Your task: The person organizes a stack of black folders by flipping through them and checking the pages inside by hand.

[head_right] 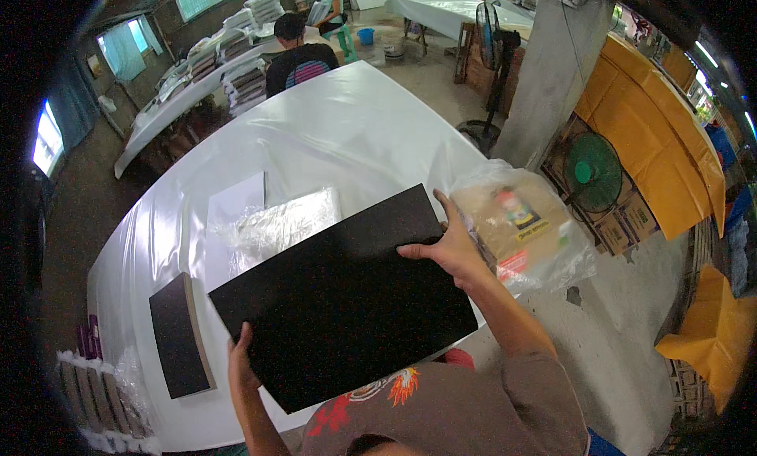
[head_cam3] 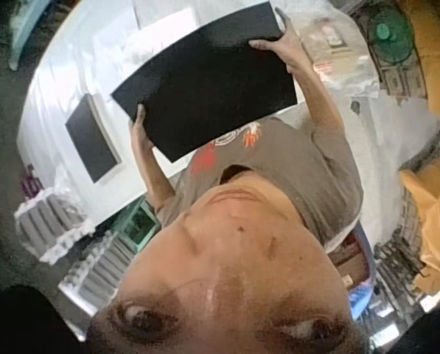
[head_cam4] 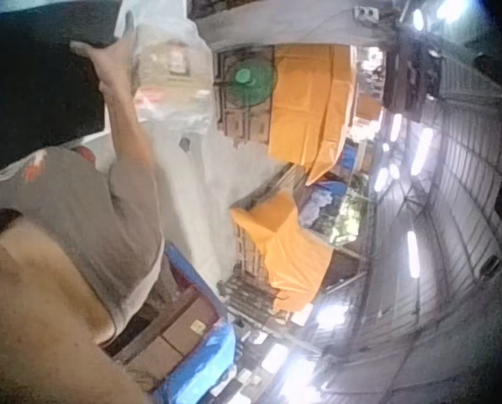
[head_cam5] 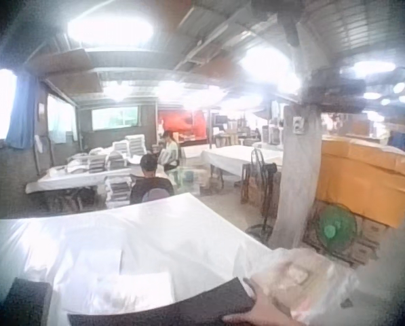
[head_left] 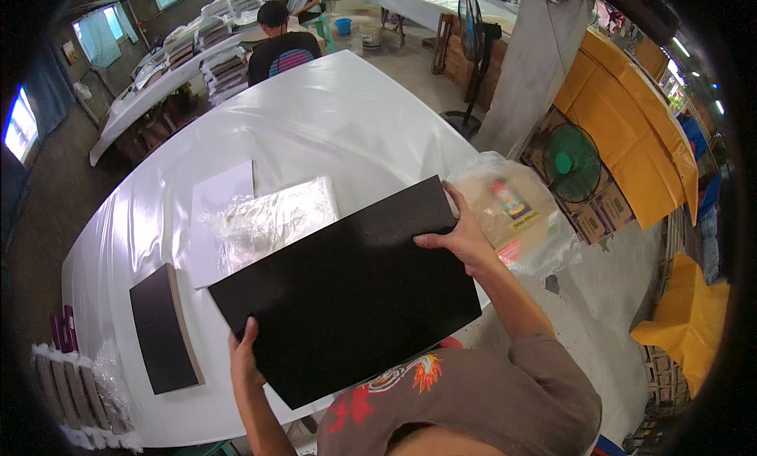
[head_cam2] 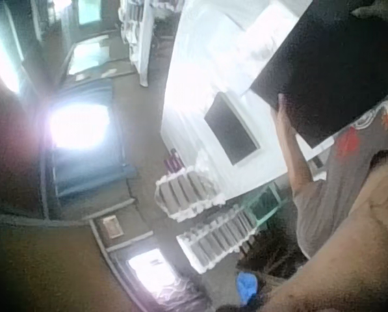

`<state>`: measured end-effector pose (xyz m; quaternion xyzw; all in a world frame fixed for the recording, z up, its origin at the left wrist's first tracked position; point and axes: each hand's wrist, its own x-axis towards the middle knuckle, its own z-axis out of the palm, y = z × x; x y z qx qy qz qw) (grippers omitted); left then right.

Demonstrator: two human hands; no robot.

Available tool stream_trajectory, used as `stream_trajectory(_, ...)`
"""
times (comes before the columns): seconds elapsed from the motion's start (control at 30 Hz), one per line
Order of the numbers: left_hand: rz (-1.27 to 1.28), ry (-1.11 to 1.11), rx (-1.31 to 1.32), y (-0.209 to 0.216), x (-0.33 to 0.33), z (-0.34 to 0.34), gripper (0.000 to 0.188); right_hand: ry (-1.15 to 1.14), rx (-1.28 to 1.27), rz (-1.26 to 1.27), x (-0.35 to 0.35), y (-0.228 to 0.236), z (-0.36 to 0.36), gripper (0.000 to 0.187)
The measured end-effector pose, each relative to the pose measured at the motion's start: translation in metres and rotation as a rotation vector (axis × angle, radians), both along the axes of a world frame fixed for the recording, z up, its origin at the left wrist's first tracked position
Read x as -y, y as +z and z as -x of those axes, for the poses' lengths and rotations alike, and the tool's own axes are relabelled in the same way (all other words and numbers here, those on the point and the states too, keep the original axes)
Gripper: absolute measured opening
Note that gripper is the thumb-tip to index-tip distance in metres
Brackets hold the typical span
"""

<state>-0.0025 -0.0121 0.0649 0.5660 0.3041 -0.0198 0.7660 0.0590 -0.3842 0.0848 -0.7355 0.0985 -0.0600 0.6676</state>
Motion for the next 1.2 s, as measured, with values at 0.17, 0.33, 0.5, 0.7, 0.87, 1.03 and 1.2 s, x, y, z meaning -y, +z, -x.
stream_trajectory(0.17,-0.078,0.18,0.366,0.029,-0.019,0.026,0.063,0.133,0.172,-0.107,-0.001,0.044,0.013,0.098)
stream_trajectory(0.33,-0.163,0.18,0.564,-0.04,-0.052,0.033,0.073,0.045,0.397,-0.195,-0.004,0.007,0.018,0.097)
stream_trajectory(0.5,-0.341,-0.114,0.658,-0.075,-0.076,0.028,0.076,0.279,0.305,0.221,0.013,-0.006,0.021,0.122)
stream_trajectory(0.7,0.238,-0.177,0.855,-0.131,-0.126,0.001,0.091,0.411,0.49,0.026,0.023,-0.045,0.018,0.135)
stream_trajectory(0.87,0.081,-0.259,0.748,-0.098,-0.099,-0.007,0.092,0.292,0.36,-0.177,-0.008,-0.009,0.031,0.109)
stream_trajectory(1.03,-0.67,0.11,0.765,-0.087,-0.107,-0.042,0.087,0.181,0.437,0.018,-0.002,-0.013,0.036,0.085)
stream_trajectory(1.2,-1.633,0.334,0.857,0.084,0.059,0.015,0.095,0.11,0.381,0.029,-0.018,-0.009,0.036,0.079)
